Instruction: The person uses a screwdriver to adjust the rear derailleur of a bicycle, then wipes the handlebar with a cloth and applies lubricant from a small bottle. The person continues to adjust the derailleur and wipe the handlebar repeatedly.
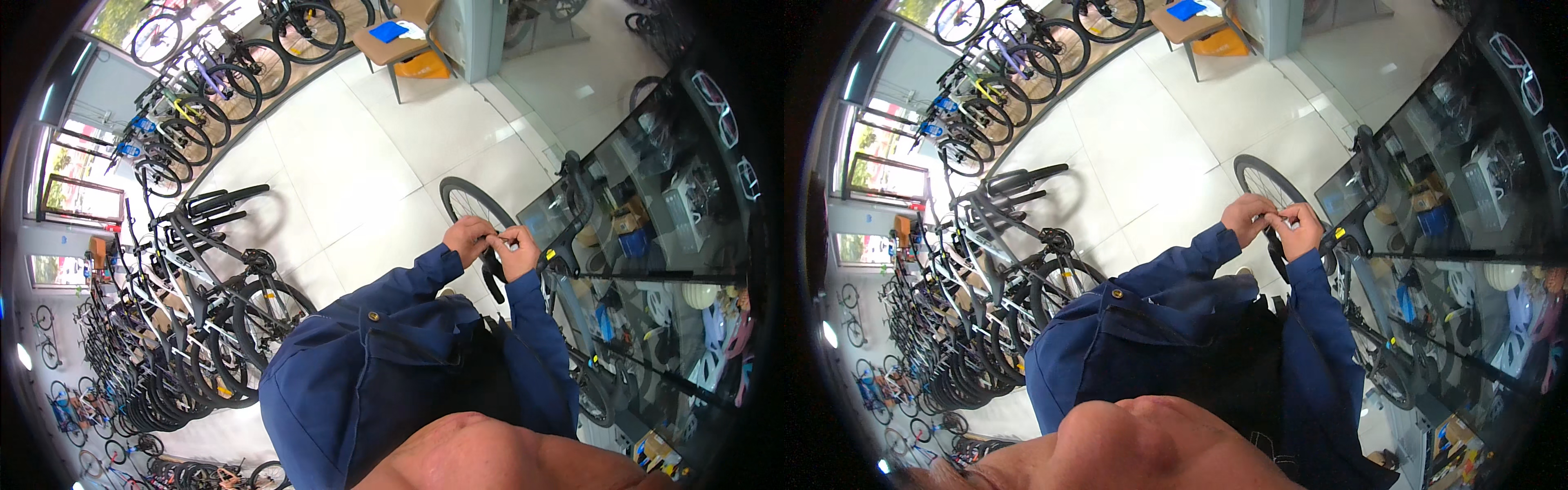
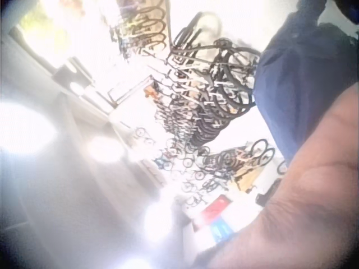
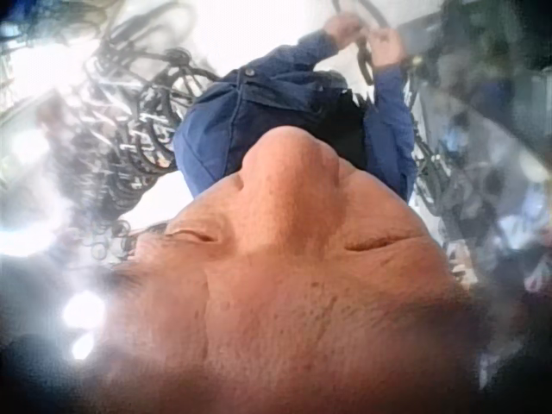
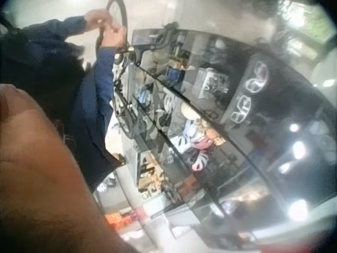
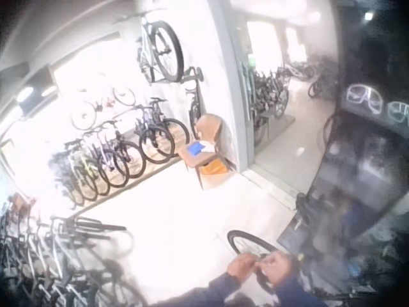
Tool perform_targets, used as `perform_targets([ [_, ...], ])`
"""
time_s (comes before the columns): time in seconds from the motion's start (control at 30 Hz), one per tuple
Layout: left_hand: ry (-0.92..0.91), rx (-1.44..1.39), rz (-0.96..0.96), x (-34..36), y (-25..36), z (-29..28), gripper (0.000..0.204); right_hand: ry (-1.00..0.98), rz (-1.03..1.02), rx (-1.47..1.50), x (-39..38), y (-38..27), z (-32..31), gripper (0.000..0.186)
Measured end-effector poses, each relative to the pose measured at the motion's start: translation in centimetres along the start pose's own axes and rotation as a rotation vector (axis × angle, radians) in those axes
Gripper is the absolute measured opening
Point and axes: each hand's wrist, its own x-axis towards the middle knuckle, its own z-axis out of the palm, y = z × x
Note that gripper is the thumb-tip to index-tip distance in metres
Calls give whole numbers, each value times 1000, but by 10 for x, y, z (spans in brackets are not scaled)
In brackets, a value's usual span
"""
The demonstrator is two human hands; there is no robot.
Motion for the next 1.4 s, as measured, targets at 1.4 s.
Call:
perform_targets([
  [1.4, 133, -68, -26, -9, -2, 11, 20, -173, 125, 60, -7, -7, -13, 17],
])
